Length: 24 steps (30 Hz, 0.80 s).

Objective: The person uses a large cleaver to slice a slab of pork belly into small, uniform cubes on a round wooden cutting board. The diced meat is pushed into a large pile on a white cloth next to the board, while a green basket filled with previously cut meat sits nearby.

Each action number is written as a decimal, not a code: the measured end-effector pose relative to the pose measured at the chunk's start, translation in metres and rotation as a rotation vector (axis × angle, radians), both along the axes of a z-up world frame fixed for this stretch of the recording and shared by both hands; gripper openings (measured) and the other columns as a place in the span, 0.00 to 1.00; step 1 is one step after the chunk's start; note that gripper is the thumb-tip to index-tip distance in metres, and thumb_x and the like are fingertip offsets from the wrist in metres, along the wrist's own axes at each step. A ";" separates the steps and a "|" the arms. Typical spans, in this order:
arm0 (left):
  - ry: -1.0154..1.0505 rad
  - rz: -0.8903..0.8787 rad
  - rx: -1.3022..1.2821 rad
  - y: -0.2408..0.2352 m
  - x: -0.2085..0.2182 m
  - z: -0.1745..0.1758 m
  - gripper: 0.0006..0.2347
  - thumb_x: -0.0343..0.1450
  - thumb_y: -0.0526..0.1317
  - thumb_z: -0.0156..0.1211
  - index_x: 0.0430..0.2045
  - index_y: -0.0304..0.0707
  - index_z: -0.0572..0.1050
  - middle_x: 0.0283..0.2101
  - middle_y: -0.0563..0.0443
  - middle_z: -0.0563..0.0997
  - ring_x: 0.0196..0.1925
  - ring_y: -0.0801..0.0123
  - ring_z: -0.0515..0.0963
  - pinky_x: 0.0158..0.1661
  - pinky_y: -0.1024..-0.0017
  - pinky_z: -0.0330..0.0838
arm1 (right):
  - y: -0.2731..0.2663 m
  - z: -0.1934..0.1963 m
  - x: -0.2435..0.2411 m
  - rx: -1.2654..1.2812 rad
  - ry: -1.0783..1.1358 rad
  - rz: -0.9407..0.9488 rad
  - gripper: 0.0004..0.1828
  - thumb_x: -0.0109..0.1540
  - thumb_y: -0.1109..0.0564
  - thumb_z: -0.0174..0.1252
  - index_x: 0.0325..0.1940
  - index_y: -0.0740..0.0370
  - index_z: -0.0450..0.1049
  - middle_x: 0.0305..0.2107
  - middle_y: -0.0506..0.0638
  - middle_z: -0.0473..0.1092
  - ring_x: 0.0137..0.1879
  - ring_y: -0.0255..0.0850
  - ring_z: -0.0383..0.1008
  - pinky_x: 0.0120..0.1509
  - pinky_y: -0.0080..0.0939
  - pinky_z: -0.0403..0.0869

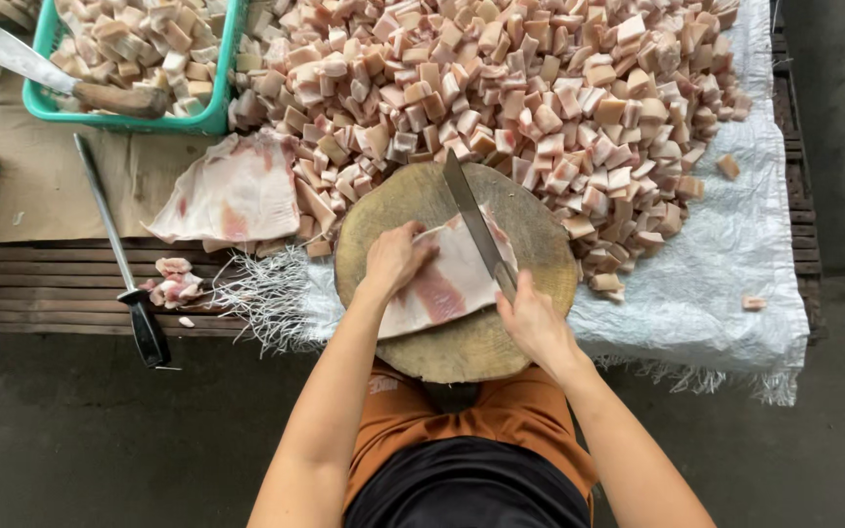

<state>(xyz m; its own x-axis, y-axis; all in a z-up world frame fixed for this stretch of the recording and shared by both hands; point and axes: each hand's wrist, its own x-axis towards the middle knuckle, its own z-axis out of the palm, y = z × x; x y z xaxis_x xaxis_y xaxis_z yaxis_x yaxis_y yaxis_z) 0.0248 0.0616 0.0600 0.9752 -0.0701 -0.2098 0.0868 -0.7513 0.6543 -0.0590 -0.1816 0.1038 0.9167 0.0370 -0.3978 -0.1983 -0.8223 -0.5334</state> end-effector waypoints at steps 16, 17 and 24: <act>-0.076 0.016 0.049 0.007 -0.013 -0.022 0.13 0.68 0.39 0.62 0.47 0.44 0.80 0.49 0.41 0.80 0.54 0.47 0.78 0.53 0.55 0.71 | -0.004 0.022 0.004 0.248 0.137 -0.220 0.23 0.68 0.46 0.50 0.60 0.64 0.60 0.23 0.60 0.72 0.21 0.50 0.75 0.23 0.53 0.75; -0.116 0.001 0.053 0.004 -0.014 -0.022 0.13 0.68 0.37 0.60 0.46 0.44 0.81 0.48 0.42 0.80 0.54 0.47 0.78 0.53 0.55 0.71 | -0.003 0.018 0.002 0.194 0.142 -0.196 0.24 0.69 0.46 0.49 0.60 0.65 0.58 0.25 0.60 0.74 0.23 0.53 0.77 0.25 0.55 0.77; -0.068 -0.107 0.232 -0.020 -0.005 -0.011 0.12 0.71 0.45 0.56 0.47 0.47 0.79 0.50 0.45 0.79 0.53 0.48 0.77 0.52 0.49 0.69 | 0.014 -0.014 0.011 -0.031 -0.115 0.008 0.27 0.67 0.47 0.51 0.61 0.70 0.56 0.34 0.77 0.74 0.44 0.73 0.77 0.51 0.67 0.75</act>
